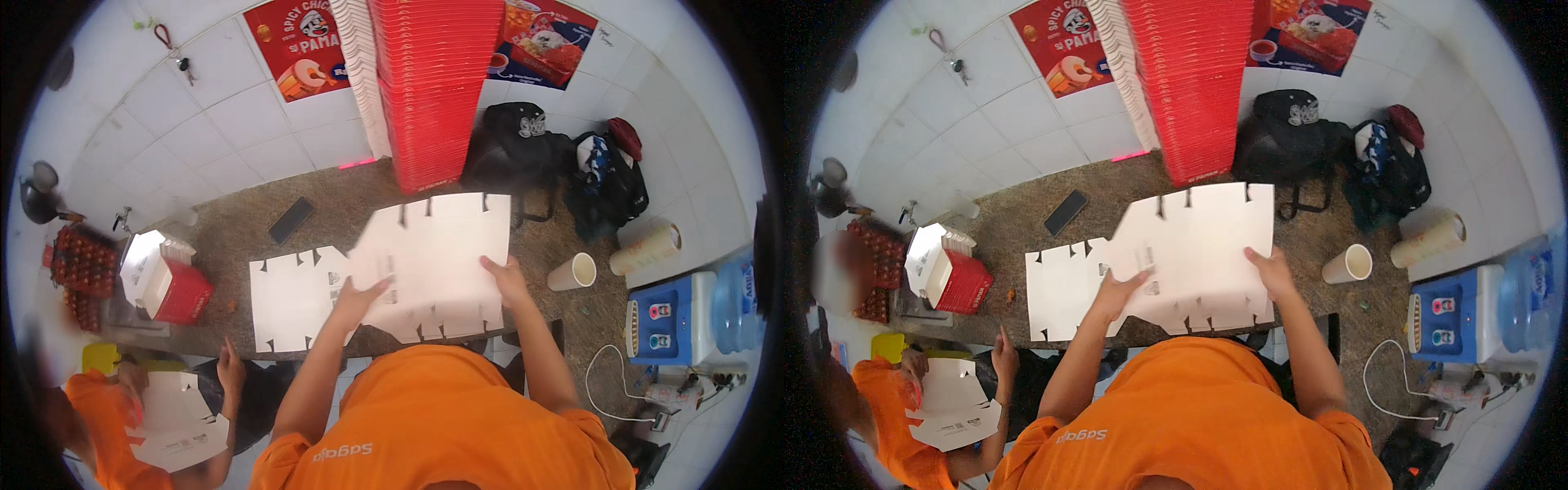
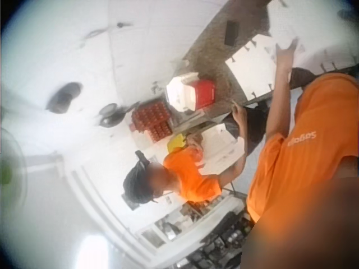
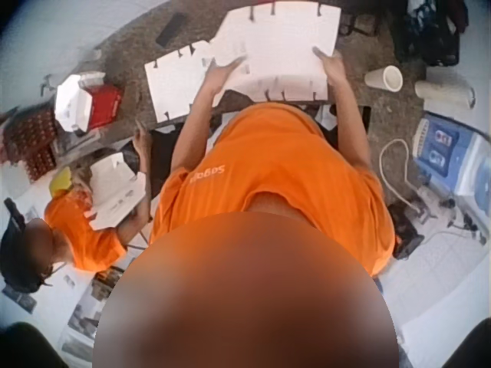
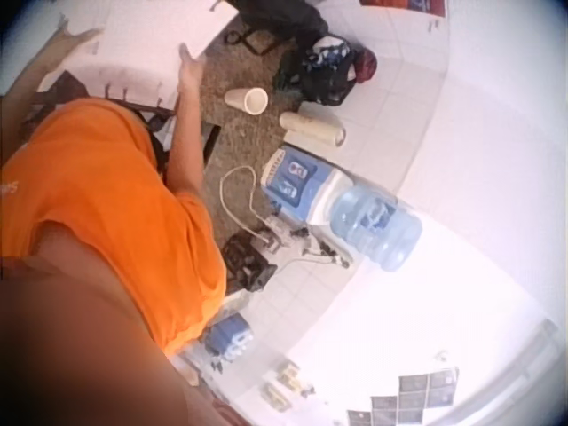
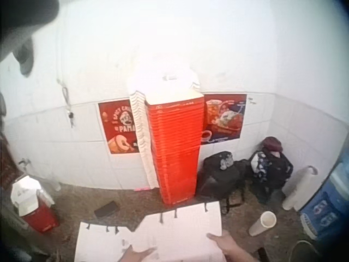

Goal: The person folds flat red and white cardboard food containers into box shapes by hand. They repeatedly pick up a flat sheet, fold the sides to form a rectangular prism, and stack the finished boxes on a growing pile on the counter. A coworker is visible in the background performing the same task.

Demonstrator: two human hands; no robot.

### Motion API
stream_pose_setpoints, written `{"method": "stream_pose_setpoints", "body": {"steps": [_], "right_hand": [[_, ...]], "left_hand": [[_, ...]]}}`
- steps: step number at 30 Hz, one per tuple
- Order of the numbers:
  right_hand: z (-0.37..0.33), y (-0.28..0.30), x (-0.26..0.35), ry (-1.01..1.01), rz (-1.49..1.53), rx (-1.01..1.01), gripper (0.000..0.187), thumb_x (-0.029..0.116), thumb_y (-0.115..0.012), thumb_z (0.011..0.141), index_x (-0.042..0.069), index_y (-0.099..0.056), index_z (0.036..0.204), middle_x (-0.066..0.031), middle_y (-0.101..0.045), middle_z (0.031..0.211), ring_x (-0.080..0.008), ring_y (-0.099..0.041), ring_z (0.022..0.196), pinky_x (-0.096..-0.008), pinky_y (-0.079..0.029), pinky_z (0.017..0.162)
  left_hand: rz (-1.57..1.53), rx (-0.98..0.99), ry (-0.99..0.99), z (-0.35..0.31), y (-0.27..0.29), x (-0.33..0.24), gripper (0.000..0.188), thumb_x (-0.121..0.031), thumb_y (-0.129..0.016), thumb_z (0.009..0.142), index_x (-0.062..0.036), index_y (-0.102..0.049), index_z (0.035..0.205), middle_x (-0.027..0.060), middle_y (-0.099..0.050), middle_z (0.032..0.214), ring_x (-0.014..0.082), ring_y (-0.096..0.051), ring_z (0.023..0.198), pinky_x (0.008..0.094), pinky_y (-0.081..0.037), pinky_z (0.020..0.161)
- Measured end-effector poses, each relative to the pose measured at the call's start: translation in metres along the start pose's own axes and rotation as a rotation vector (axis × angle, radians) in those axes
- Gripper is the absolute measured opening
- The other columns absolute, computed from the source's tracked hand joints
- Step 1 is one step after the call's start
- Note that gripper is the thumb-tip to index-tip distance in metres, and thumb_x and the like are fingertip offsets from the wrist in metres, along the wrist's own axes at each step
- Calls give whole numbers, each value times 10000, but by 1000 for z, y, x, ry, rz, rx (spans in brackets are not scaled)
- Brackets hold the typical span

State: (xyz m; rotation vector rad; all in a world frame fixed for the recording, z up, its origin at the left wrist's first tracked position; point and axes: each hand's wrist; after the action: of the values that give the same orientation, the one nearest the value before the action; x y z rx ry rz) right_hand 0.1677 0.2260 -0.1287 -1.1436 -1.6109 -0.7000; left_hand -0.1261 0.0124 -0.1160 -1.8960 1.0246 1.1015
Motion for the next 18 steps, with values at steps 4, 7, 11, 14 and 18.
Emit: {"method": "stream_pose_setpoints", "body": {"steps": [4, 7, 11, 14, 18], "right_hand": [[13, -56, -7, 372, -215, -364, 344, 236, -603, 1081, -3, -651, 1322, -126, -720, 1200, -217, -687, 1032, -349, -556, 939], [71, -35, -53, 274, 328, -84, 699, 582, -402, 1122, 50, -408, 1576, -113, -549, 1475, -253, -546, 1344, -402, -433, 1162], [21, -2, 26, 18, 618, 184, 796, 636, -367, 1096, 68, -312, 1651, -148, -405, 1666, -349, -401, 1517, -532, -318, 1259], [27, 25, 4, 63, 610, 331, 788, 642, -384, 1089, 135, -261, 1680, -153, -448, 1636, -374, -478, 1464, -547, -377, 1233], [-5, -70, 32, 145, 690, 399, 846, 698, -378, 1067, 148, -224, 1691, -168, -445, 1633, -366, -489, 1454, -545, -380, 1227]], "left_hand": [[79, 408, -232, -17, -50, -17, 467, -129, -767, 972, -3, -632, 1401, 94, -707, 1327, 202, -697, 1127, 372, -532, 1041], [200, 338, -445, -18, -79, -48, 429, -210, -771, 984, 18, -683, 1337, 91, -764, 1207, 171, -712, 1045, 335, -547, 973], [114, 165, -256, -1, -11, -79, 422, -240, -803, 972, 10, -701, 1295, 86, -774, 1154, 137, -711, 991, 319, -584, 875], [171, 25, -226, -6, -6, -86, 367, -245, -749, 995, 12, -727, 1256, 114, -793, 1038, 181, -739, 894, 356, -580, 844], [541, -120, -615, -1, -69, -59, 615, -349, -857, 818, -41, -685, 1322, 237, -753, 960, 402, -757, 907, 466, -581, 811]]}}
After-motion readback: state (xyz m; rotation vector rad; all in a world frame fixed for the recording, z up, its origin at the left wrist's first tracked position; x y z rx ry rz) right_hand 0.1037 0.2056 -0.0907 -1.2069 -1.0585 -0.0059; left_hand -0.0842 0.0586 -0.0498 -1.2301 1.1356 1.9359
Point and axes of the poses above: each hand's wrist, its own z-axis towards the middle knuckle, its own y-axis out of the back of the hand, x = y × z
